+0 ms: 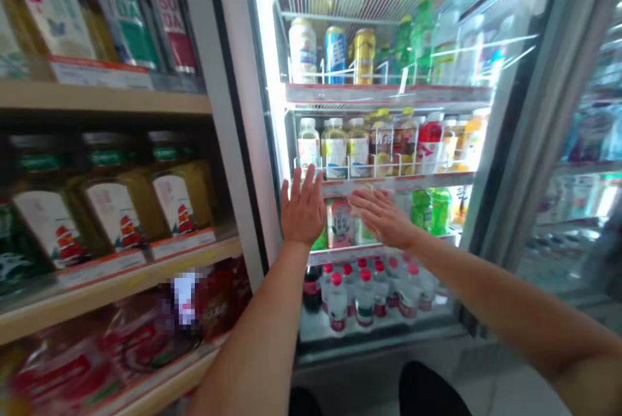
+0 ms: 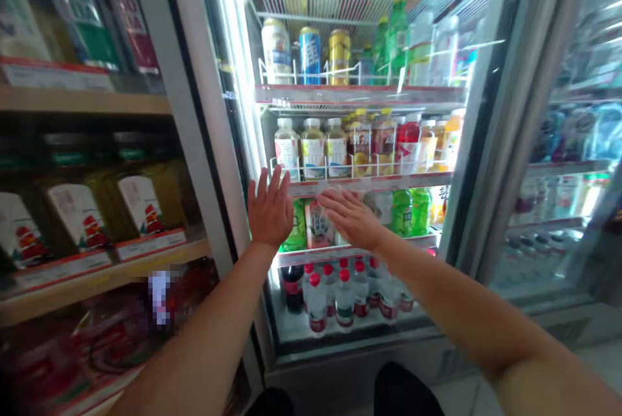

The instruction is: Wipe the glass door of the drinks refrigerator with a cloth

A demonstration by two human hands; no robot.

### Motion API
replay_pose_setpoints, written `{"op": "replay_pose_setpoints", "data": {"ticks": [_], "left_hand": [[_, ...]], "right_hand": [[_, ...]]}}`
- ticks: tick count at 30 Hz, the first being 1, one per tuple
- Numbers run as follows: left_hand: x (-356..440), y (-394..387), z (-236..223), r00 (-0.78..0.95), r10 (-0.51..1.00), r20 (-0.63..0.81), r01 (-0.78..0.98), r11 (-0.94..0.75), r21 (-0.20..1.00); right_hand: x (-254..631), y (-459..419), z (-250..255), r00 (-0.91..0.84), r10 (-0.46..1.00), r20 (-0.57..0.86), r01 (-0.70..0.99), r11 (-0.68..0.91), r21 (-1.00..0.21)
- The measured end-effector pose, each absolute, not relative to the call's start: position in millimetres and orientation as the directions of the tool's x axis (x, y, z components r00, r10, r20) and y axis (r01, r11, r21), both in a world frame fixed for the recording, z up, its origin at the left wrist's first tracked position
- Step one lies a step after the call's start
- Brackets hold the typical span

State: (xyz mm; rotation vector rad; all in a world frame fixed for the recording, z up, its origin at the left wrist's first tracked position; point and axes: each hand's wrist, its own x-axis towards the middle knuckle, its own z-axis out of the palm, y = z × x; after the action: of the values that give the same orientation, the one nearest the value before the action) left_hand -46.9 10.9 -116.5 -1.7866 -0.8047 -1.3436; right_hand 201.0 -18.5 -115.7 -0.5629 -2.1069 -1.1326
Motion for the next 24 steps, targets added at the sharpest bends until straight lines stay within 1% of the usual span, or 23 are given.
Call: {"op": "replay_pose_setpoints", "data": {"ticks": [1, 3, 4, 5, 6, 7, 9, 10, 11, 12, 14, 15, 17, 18, 19, 20, 22, 24], "left_hand": [[-47, 12, -116, 0.250, 0.038, 0.967, 0.829, -0.525, -0.194], [-47, 12, -116, 0.248, 0.012, 0.969, 0.836, -0.508, -0.208], [-47, 13, -116, 0.248, 0.001, 0.969, 0.842, -0.494, -0.215], [-47, 12, -116, 0.249, -0.010, 0.968, 0.847, -0.482, -0.223], [-47, 12, -116, 0.250, -0.017, 0.968, 0.851, -0.473, -0.228], [-47, 12, -116, 0.252, -0.021, 0.968, 0.853, -0.468, -0.232], [-47, 12, -115, 0.254, -0.024, 0.967, 0.852, -0.467, -0.235], [-47, 12, -115, 0.254, -0.029, 0.967, 0.851, -0.469, -0.238], [-47, 12, -114, 0.255, -0.036, 0.966, 0.848, -0.471, -0.242], [-47, 13, -114, 0.256, -0.041, 0.966, 0.847, -0.472, -0.244], [-47, 13, -114, 0.254, -0.042, 0.966, 0.847, -0.472, -0.244], [-47, 14, -114, 0.253, -0.042, 0.966, 0.847, -0.473, -0.243], [-47, 14, -113, 0.251, -0.040, 0.967, 0.847, -0.475, -0.239], [-47, 14, -113, 0.250, -0.041, 0.967, 0.847, -0.475, -0.239], [-47, 14, -113, 0.250, -0.046, 0.967, 0.848, -0.472, -0.242], [-47, 14, -113, 0.253, -0.048, 0.966, 0.850, -0.466, -0.246], [-47, 14, -113, 0.262, -0.047, 0.964, 0.856, -0.451, -0.255], [-47, 14, -113, 0.268, -0.049, 0.962, 0.859, -0.440, -0.262]], "right_hand": [[207, -16, -106, -0.622, 0.062, 0.780, 0.690, 0.514, 0.509], [219, -14, -87, -0.415, 0.041, 0.909, 0.802, 0.489, 0.344], [225, -14, -83, -0.306, 0.018, 0.952, 0.836, 0.484, 0.260], [230, -16, -85, -0.229, -0.005, 0.973, 0.850, 0.486, 0.202], [234, -19, -93, -0.204, -0.018, 0.979, 0.849, 0.495, 0.186], [238, -22, -104, -0.219, -0.026, 0.975, 0.839, 0.505, 0.202], [245, -30, -130, -0.399, 0.004, 0.917, 0.767, 0.550, 0.331], [249, -33, -139, -0.468, 0.017, 0.884, 0.733, 0.566, 0.377], [255, -35, -142, -0.516, 0.032, 0.856, 0.709, 0.576, 0.407], [262, -34, -140, -0.523, 0.042, 0.851, 0.710, 0.573, 0.408], [278, -29, -125, -0.444, 0.052, 0.895, 0.764, 0.543, 0.347], [286, -25, -115, -0.360, 0.048, 0.932, 0.803, 0.524, 0.283], [298, -19, -106, -0.149, 0.029, 0.988, 0.857, 0.502, 0.115], [301, -19, -109, -0.061, 0.022, 0.998, 0.864, 0.502, 0.042], [302, -19, -116, -0.008, 0.026, 1.000, 0.861, 0.508, -0.007], [303, -22, -125, 0.008, 0.041, 0.999, 0.854, 0.520, -0.028], [306, -27, -142, -0.052, 0.091, 0.994, 0.838, 0.546, -0.006], [315, -30, -145, -0.072, 0.138, 0.988, 0.825, 0.564, -0.019]]}}
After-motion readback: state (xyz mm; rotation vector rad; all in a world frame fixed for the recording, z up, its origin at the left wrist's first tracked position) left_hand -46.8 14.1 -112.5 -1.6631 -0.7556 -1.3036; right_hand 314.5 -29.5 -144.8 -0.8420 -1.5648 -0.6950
